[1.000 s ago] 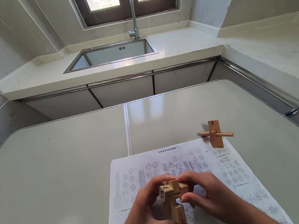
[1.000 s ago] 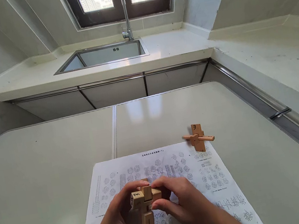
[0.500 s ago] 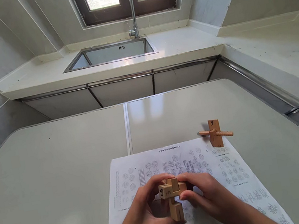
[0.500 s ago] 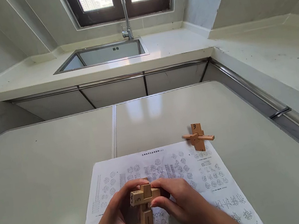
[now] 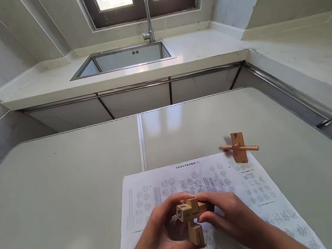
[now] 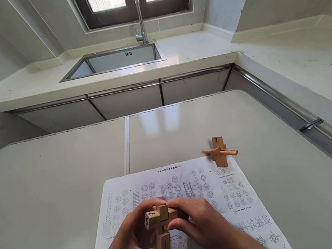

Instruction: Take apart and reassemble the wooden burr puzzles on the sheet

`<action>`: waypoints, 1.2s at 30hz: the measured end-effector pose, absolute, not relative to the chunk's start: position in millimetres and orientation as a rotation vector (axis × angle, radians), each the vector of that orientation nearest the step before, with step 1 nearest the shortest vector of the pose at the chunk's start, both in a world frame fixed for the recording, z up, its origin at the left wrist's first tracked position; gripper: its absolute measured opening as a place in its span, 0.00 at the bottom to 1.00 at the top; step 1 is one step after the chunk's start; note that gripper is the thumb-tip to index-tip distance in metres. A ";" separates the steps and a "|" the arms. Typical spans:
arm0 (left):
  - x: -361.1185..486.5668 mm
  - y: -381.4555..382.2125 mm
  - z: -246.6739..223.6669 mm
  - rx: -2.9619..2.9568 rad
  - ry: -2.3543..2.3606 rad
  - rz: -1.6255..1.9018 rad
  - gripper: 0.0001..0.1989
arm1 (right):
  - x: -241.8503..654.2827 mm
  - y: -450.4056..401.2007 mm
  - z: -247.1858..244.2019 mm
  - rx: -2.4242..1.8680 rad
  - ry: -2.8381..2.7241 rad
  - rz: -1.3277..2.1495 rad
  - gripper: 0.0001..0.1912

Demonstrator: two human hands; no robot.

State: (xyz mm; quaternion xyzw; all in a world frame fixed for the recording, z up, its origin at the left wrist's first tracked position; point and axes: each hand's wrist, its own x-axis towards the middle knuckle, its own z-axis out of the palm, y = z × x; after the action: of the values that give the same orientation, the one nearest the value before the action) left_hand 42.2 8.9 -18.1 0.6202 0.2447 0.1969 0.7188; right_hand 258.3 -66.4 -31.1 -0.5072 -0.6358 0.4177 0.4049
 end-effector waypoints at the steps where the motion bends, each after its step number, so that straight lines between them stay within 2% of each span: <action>1: 42.0 8.8 -18.4 1.364 0.531 0.437 0.32 | 258.6 -65.9 -30.7 -1.274 -1.605 1.067 0.20; 10: 42.3 10.0 -15.8 1.357 0.524 0.445 0.32 | 259.7 -65.6 -32.5 -1.259 -1.620 1.099 0.23; 16: 40.9 12.8 -15.4 1.247 0.677 0.449 0.33 | 262.9 -64.6 -31.4 -1.345 -1.589 1.046 0.20; 20: 39.5 19.9 -12.6 1.169 0.764 0.606 0.33 | 260.3 -65.5 -35.1 -1.359 -1.660 0.838 0.19; 24: 40.7 22.8 -10.7 1.107 0.775 0.714 0.32 | 256.0 -66.7 -41.9 -1.345 -1.858 0.564 0.22; 28: 41.8 22.0 -11.2 1.109 0.773 0.705 0.32 | 251.9 -66.6 -47.1 -1.311 -1.929 0.477 0.20; 32: 40.9 21.3 -12.9 1.131 0.788 0.663 0.34 | 250.4 -66.4 -48.5 -1.313 -1.914 0.502 0.15; 36: 39.9 20.9 -14.4 1.157 0.795 0.650 0.34 | 254.2 -65.9 -40.2 -1.320 -1.722 0.810 0.11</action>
State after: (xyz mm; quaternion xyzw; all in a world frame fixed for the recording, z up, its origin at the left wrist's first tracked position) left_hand 39.9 20.9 -14.4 0.5226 0.3588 0.2937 0.7155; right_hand 254.2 -65.9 -40.2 -0.5221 -0.6811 0.3202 0.4012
